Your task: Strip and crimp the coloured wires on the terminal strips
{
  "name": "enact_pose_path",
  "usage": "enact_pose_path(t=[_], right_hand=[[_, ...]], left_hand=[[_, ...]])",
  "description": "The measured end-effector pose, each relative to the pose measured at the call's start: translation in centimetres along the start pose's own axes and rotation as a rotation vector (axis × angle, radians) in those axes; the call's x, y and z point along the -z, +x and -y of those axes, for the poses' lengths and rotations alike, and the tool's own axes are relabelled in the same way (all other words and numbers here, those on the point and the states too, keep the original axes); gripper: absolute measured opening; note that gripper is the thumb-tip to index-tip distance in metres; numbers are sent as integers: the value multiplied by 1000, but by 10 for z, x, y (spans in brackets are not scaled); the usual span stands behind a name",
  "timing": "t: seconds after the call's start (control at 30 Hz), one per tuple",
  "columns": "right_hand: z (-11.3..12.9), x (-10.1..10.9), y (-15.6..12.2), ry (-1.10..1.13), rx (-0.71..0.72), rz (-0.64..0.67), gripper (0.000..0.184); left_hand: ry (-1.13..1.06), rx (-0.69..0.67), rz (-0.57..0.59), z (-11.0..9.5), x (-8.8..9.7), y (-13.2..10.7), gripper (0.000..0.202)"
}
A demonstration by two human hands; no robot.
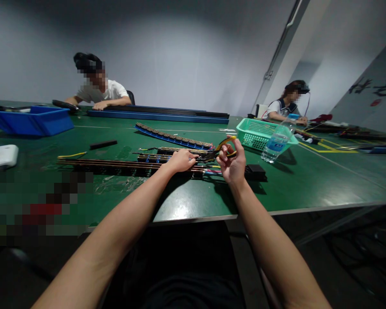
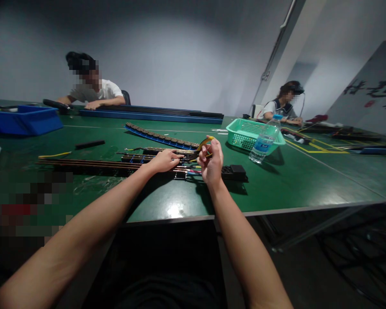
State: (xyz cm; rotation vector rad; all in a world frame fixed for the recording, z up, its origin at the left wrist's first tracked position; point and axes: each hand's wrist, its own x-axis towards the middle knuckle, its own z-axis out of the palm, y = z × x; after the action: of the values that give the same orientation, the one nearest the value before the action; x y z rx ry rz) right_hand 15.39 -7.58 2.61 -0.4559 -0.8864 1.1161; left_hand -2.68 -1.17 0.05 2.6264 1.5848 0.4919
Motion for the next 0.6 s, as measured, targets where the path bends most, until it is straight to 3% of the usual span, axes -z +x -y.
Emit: enact_pose_path(t=[0.23,0.43,0.6], right_hand=[[-5,-1,-1,-67,21,47,44],[-11,2,-3,-183,147,113,37],[-14,3,-1,-201,120,102,42]], left_hand=[[1,-3,6,-1,2,-1,41],[-3,3,7,0,1,0,41],[-9,-4,7,0,1,0,42]])
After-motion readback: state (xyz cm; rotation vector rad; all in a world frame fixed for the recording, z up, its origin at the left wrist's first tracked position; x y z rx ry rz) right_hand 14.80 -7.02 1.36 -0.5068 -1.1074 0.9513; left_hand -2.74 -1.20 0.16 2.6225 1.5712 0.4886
